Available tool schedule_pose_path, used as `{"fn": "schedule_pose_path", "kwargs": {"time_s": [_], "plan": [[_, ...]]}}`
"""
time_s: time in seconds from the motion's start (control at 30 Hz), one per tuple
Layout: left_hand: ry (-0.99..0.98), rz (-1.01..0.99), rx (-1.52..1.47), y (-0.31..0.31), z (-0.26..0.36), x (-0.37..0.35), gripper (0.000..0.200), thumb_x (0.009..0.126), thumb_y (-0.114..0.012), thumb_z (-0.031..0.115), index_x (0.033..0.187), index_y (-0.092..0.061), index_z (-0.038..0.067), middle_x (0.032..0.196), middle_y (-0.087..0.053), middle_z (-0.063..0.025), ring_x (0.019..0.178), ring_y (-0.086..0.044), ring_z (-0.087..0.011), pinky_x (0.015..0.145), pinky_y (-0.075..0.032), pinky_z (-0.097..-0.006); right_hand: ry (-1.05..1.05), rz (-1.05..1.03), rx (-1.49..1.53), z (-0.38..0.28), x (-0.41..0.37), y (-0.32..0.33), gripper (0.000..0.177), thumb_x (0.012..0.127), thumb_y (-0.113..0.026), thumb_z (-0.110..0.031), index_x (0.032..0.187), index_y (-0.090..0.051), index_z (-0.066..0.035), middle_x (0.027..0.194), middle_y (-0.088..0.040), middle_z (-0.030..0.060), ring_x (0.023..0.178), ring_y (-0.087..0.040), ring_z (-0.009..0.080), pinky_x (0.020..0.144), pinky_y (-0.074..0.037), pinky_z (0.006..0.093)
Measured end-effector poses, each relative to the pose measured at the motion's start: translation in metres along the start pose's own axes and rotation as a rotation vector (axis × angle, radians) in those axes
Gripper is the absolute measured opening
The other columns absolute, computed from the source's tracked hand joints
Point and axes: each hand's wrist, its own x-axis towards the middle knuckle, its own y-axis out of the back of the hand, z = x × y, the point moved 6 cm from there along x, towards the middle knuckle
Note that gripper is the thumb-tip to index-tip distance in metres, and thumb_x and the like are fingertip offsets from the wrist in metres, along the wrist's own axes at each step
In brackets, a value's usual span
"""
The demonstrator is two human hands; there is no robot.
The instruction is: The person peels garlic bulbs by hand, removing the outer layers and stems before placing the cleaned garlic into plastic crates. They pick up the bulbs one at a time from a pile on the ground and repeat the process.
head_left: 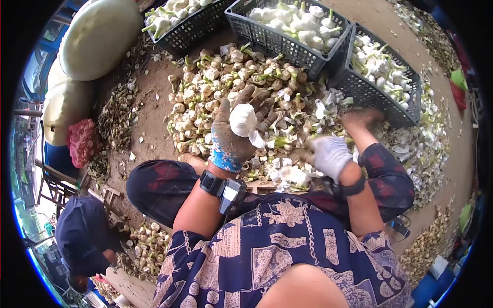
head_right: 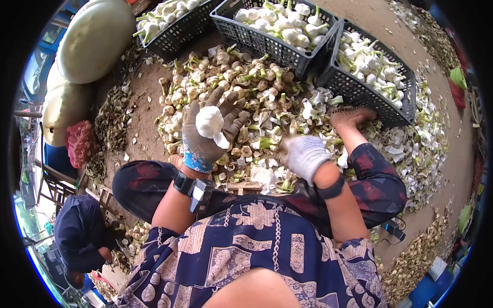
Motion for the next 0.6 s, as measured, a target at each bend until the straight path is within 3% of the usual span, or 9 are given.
{"fn": "schedule_pose_path", "kwargs": {"time_s": [0.07,0.2,0.27,0.33,0.4,0.43,0.47,0.53,0.6], "plan": [[0.022,-0.020,0.002,0.002,-0.009,-0.002,0.065,0.093,-0.037,0.049,0.137,-0.032,0.002,0.132,-0.042,-0.0208,0.122,-0.040,-0.0346,0.104,-0.031,-0.0498,0.250,0.648,0.220,-0.016,-0.008,0.032,0.040,0.076,-0.067,-0.033,0.102,-0.061,-0.002,0.098,-0.064,0.0179,0.081,-0.063,0.0341,0.070,-0.051,0.0414],[-0.073,0.147,0.363,0.035,-0.020,0.006,0.068,0.091,-0.039,0.055,0.133,-0.038,0.001,0.126,-0.051,-0.0180,0.114,-0.050,-0.0290,0.101,-0.038,-0.0415,0.266,0.354,0.407,-0.063,0.017,0.023,0.042,0.079,-0.066,-0.033,0.105,-0.060,-0.001,0.095,-0.065,0.0170,0.078,-0.064,0.0302,0.068,-0.051,0.0376],[-0.039,0.214,0.373,0.056,-0.023,0.006,0.062,0.092,-0.038,0.053,0.124,-0.049,0.002,0.112,-0.060,-0.0133,0.101,-0.057,-0.0251,0.090,-0.047,-0.0378,0.470,0.202,0.810,-0.070,0.014,0.012,0.030,0.082,-0.064,-0.025,0.098,-0.061,0.001,0.085,-0.066,0.0115,0.071,-0.063,0.0201,0.063,-0.049,0.0311],[-0.076,0.316,0.235,0.060,-0.017,0.004,0.060,0.092,-0.039,0.052,0.122,-0.050,0.001,0.103,-0.061,-0.0118,0.094,-0.059,-0.0229,0.084,-0.050,-0.0347,0.415,-0.411,1.499,-0.066,-0.024,0.013,0.025,0.085,-0.059,-0.016,0.104,-0.062,-0.001,0.090,-0.065,0.0074,0.080,-0.061,0.0165,0.071,-0.050,0.0295],[-0.081,0.427,0.376,0.073,-0.012,0.004,0.060,0.093,-0.039,0.052,0.122,-0.049,0.000,0.102,-0.060,-0.0107,0.092,-0.059,-0.0211,0.081,-0.050,-0.0320,0.586,0.091,0.932,-0.060,-0.014,0.036,0.041,0.084,-0.061,-0.018,0.120,-0.053,-0.002,0.108,-0.061,0.0134,0.096,-0.060,0.0216,0.082,-0.049,0.0316],[-0.073,0.377,0.476,0.078,-0.015,0.009,0.059,0.093,-0.039,0.051,0.122,-0.048,0.001,0.103,-0.059,-0.0102,0.093,-0.059,-0.0199,0.081,-0.050,-0.0308,0.449,0.458,0.481,-0.049,0.000,0.028,0.057,0.080,-0.063,-0.017,0.131,-0.041,-0.004,0.122,-0.052,0.0188,0.110,-0.053,0.0295,0.092,-0.044,0.0372],[-0.062,0.322,0.577,0.078,-0.018,0.014,0.059,0.093,-0.039,0.051,0.123,-0.048,0.001,0.105,-0.059,-0.0097,0.093,-0.059,-0.0187,0.080,-0.050,-0.0296,0.139,0.332,0.464,-0.034,0.015,0.007,0.063,0.077,-0.063,-0.017,0.134,-0.037,-0.006,0.126,-0.049,0.0209,0.116,-0.048,0.0364,0.098,-0.040,0.0409],[0.097,0.286,0.506,0.067,-0.048,0.015,0.064,0.088,-0.042,0.060,0.124,-0.048,0.007,0.113,-0.058,-0.0084,0.095,-0.058,-0.0209,0.085,-0.047,-0.0335,0.337,0.458,0.607,-0.044,0.031,0.002,0.064,0.075,-0.063,-0.013,0.134,-0.038,-0.009,0.128,-0.047,0.0197,0.115,-0.048,0.0372,0.099,-0.040,0.0390],[0.307,0.113,0.263,0.037,-0.053,0.005,0.069,0.084,-0.048,0.062,0.127,-0.046,0.009,0.121,-0.054,-0.0049,0.108,-0.052,-0.0211,0.096,-0.039,-0.0352,0.501,0.629,0.213,-0.056,0.025,0.034,0.056,0.075,-0.063,-0.019,0.128,-0.047,-0.009,0.122,-0.051,0.0192,0.107,-0.053,0.0354,0.093,-0.046,0.0406]]}}
